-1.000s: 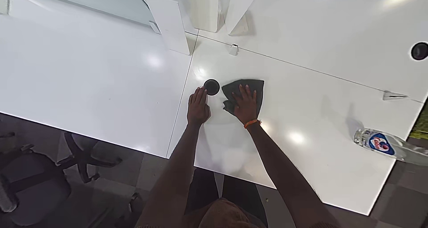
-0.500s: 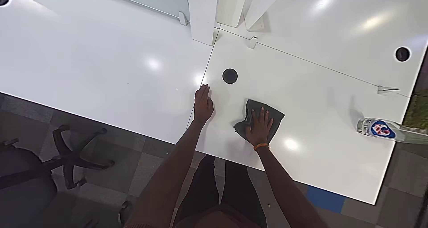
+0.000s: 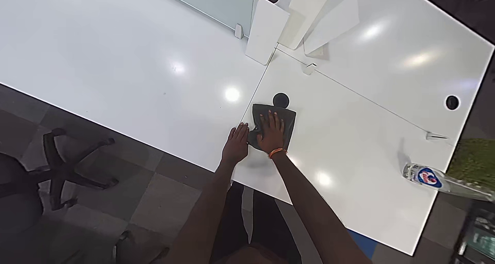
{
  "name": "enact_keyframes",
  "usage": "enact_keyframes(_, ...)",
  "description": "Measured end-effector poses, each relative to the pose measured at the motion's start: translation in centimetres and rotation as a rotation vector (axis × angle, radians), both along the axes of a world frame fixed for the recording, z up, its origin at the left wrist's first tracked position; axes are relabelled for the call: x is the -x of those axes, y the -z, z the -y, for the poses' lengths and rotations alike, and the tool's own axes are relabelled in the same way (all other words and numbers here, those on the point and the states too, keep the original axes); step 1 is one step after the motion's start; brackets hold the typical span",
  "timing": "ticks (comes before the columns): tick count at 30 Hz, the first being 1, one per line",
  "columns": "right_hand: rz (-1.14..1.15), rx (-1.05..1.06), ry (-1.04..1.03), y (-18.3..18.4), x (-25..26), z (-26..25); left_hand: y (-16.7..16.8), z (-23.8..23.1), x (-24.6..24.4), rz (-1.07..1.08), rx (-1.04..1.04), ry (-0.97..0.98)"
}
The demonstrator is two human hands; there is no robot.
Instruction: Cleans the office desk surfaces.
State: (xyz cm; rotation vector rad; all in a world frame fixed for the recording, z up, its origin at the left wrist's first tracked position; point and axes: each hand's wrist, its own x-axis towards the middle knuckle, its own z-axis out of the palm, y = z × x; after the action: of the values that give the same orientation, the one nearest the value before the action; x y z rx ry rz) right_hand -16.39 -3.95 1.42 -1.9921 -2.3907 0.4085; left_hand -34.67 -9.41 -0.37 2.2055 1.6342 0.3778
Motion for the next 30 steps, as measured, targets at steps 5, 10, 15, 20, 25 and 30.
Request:
enact_keyframes(5, 0.02, -0.047, -0.012, 0.3, 2.8, -8.0, -0.5, -0.1, 0.1, -0.01, -0.008, -0.018)
enact_keyframes(10, 0.034, -0.093, 0.063, 0.3, 4.7, -13.1, -0.2, 0.0, 0.3, -0.014, -0.018, -0.012)
enact_keyframes(15, 0.02, -0.102, 0.061, 0.8, 4.6, -13.5, 0.1, 0.0, 0.3, -0.001, -0.033, -0.002)
enact_keyframes(20, -0.016, -0.025, -0.019, -0.3, 4.4, -7.6, 0.1, 0.3, 0.1, 0.042, -0.097, -0.081)
enact_keyframes(25, 0.02, 0.059, -0.083, 0.2, 4.2, 1.1, 0.6, 0.7, 0.7, 0.226, -0.19, -0.123)
enact_keyframes(30, 0.019, 0.116, -0.118, -0.4, 3.0, 9.9, -0.1, 0.6, 1.3, 0.387, -0.186, -0.266)
